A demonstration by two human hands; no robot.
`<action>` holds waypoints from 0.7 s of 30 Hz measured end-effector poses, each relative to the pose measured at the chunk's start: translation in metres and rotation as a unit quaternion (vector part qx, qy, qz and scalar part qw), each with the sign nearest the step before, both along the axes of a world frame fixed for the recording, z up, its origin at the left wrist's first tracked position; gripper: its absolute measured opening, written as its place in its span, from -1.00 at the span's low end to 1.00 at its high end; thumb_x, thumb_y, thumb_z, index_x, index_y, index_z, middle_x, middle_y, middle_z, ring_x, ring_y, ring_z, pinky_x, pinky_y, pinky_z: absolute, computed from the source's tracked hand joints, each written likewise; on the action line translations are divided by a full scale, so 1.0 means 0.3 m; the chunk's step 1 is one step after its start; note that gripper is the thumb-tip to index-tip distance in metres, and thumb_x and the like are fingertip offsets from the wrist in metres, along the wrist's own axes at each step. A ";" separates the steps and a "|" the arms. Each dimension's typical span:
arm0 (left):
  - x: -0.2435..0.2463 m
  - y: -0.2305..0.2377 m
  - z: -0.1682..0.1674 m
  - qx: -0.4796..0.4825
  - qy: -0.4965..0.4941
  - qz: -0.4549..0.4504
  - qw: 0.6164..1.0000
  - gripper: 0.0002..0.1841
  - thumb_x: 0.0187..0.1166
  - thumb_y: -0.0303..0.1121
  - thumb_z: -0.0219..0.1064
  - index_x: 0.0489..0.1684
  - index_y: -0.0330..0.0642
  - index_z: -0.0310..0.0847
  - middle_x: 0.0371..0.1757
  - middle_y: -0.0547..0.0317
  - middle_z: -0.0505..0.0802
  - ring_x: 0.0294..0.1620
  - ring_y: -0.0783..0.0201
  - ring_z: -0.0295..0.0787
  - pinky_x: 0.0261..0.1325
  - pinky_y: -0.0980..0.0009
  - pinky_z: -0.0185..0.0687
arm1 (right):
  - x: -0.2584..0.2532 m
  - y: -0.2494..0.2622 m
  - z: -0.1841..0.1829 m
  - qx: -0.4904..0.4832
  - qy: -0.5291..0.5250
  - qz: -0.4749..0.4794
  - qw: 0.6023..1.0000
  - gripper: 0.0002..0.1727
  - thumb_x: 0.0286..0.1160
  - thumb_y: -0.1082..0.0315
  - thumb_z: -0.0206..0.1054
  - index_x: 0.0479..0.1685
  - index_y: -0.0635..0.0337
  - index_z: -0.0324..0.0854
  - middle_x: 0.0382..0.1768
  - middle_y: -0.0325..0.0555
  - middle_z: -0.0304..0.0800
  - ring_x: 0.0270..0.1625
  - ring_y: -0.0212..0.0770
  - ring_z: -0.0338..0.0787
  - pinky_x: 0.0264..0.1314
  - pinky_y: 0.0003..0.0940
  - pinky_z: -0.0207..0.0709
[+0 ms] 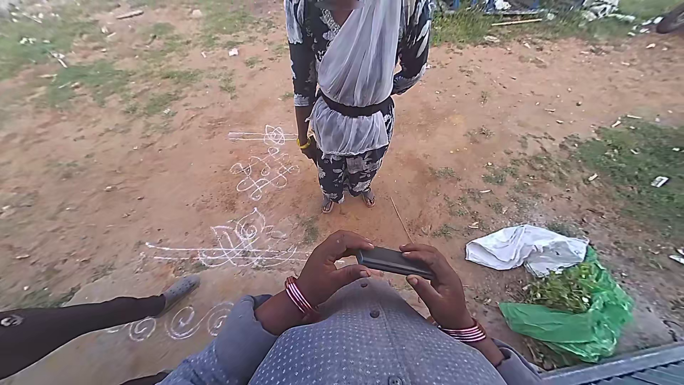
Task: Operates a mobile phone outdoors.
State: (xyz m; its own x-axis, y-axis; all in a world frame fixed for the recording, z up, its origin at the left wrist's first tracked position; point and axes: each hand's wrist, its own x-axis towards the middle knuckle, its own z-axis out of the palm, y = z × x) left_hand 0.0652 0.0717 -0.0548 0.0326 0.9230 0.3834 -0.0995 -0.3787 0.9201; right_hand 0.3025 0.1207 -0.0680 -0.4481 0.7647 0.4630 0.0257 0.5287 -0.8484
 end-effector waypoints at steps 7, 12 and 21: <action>0.022 0.012 -0.018 -0.094 -0.063 0.013 0.994 -0.70 0.46 -0.26 0.51 -0.01 -0.31 0.77 0.14 0.29 0.81 0.12 0.56 0.76 0.21 0.57 0.72 | -0.007 0.001 -0.010 -0.073 0.031 -0.020 0.997 -0.72 0.65 -0.07 0.33 0.13 -0.25 0.79 0.21 -0.60 0.82 0.32 -0.65 0.70 0.35 -0.66 0.61; 0.030 0.015 0.009 -0.179 -0.059 0.021 0.982 -0.83 0.48 -0.47 0.40 -0.05 -0.31 0.75 -0.05 0.40 0.86 -0.08 0.65 0.78 0.11 0.61 0.71 | -0.027 -0.046 0.012 -0.207 0.055 -0.039 0.976 -0.78 0.65 0.21 0.33 0.02 0.14 0.72 -0.01 -0.53 0.84 -0.11 -0.73 0.74 -0.02 -0.69 0.65; 0.020 0.013 0.007 -0.216 -0.093 0.007 0.972 -0.86 0.47 -0.57 0.33 -0.13 -0.22 0.76 -0.17 0.48 0.88 -0.15 0.60 0.82 0.12 0.54 0.74 | -0.021 -0.047 -0.007 -0.214 0.029 -0.013 0.976 -0.52 0.85 0.04 0.08 0.12 0.34 0.63 -0.01 -0.47 0.85 -0.15 -0.74 0.75 -0.03 -0.68 0.67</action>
